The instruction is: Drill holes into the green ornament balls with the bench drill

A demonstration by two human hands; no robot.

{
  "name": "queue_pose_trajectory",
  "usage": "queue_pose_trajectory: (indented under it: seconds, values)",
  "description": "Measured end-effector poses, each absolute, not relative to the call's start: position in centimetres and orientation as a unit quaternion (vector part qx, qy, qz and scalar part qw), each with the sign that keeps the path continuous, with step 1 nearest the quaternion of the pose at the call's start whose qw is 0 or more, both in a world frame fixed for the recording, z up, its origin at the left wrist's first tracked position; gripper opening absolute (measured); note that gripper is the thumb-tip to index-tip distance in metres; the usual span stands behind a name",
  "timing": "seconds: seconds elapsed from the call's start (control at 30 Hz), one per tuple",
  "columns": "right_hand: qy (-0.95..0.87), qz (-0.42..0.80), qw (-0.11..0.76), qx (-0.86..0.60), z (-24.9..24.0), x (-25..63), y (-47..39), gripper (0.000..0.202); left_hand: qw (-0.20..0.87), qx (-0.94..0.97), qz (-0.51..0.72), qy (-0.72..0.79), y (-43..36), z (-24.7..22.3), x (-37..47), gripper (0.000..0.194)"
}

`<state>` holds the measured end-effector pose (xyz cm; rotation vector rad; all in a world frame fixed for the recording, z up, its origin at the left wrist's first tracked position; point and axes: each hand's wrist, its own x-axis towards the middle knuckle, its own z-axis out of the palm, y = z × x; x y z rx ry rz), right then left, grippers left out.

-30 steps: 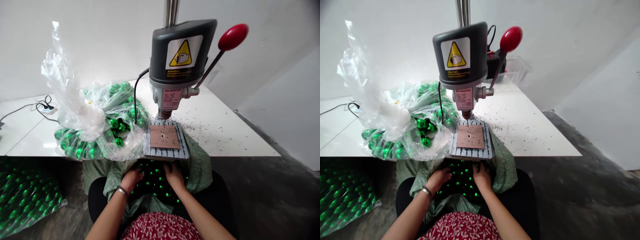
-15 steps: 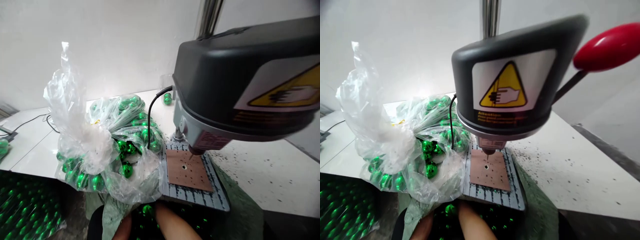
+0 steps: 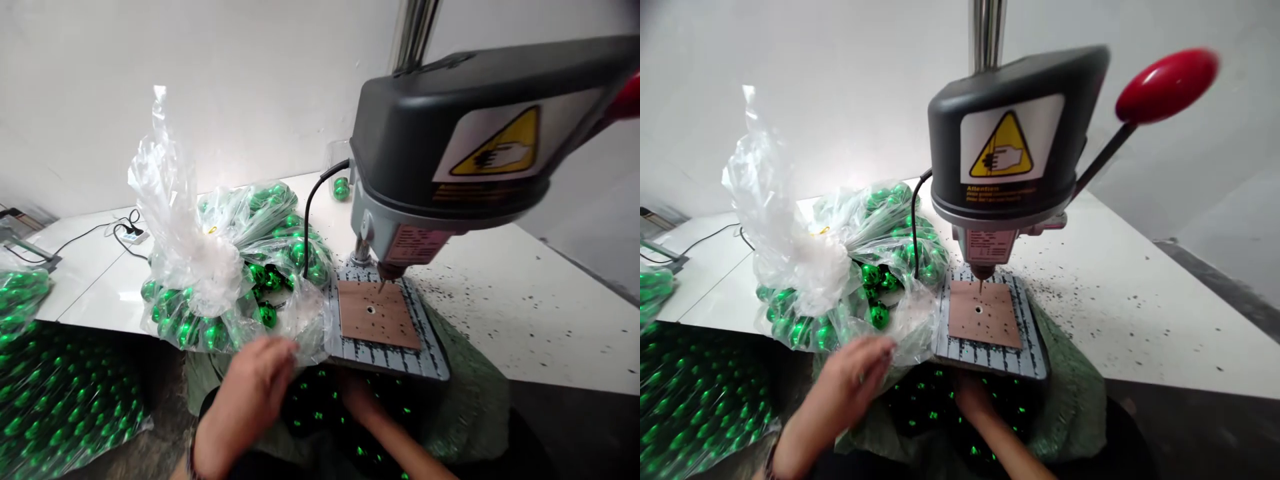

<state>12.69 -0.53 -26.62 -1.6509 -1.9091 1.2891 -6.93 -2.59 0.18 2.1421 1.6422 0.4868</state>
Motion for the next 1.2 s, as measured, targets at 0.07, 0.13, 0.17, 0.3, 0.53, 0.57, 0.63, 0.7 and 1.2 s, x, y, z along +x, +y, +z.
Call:
queue_pose_trajectory:
  seconds: [0.07,0.13,0.17,0.3,0.53,0.57,0.63,0.7,1.2]
  values:
    - [-0.676,0.460,0.096,-0.567,-26.1,13.9,-2.3,0.037,0.075,0.730,0.141,0.664,0.5,1.4,-7.4,0.035]
    - [-0.690,0.467,0.055,-0.550,-25.4,14.7,-3.6,0.035,0.034,0.679,0.036,0.732,2.7,1.6,-7.9,0.035]
    - [-0.697,0.469,0.040,-0.541,-25.0,14.9,-4.1,0.037,0.036,0.672,-0.011,0.740,3.3,1.4,-8.2,0.034]
    - [-0.715,0.470,0.005,-0.517,-23.6,15.6,-4.4,0.044,0.025,0.703,-0.071,0.707,2.8,-0.1,-8.7,0.047]
    - [-0.729,0.478,0.004,-0.490,-20.0,16.8,-5.2,0.042,0.087,0.723,0.200,0.655,0.8,-0.4,-6.8,0.049]
    - [-0.730,0.483,0.010,-0.483,-19.2,17.0,-5.5,0.041,0.128,0.710,0.271,0.637,0.6,-0.1,-6.1,0.050]
    - [-0.730,0.499,0.026,-0.466,-17.1,17.6,-6.1,0.040,0.237,0.676,0.370,0.592,0.2,0.5,-4.4,0.052]
    - [-0.725,0.531,0.045,-0.437,-14.2,18.2,-6.5,0.036,0.330,0.647,0.400,0.559,-0.2,0.7,-2.6,0.053]
    - [-0.491,0.530,0.425,-0.545,-4.0,19.7,-3.7,0.043,0.529,0.600,0.340,0.495,-2.5,-2.2,2.7,0.072]
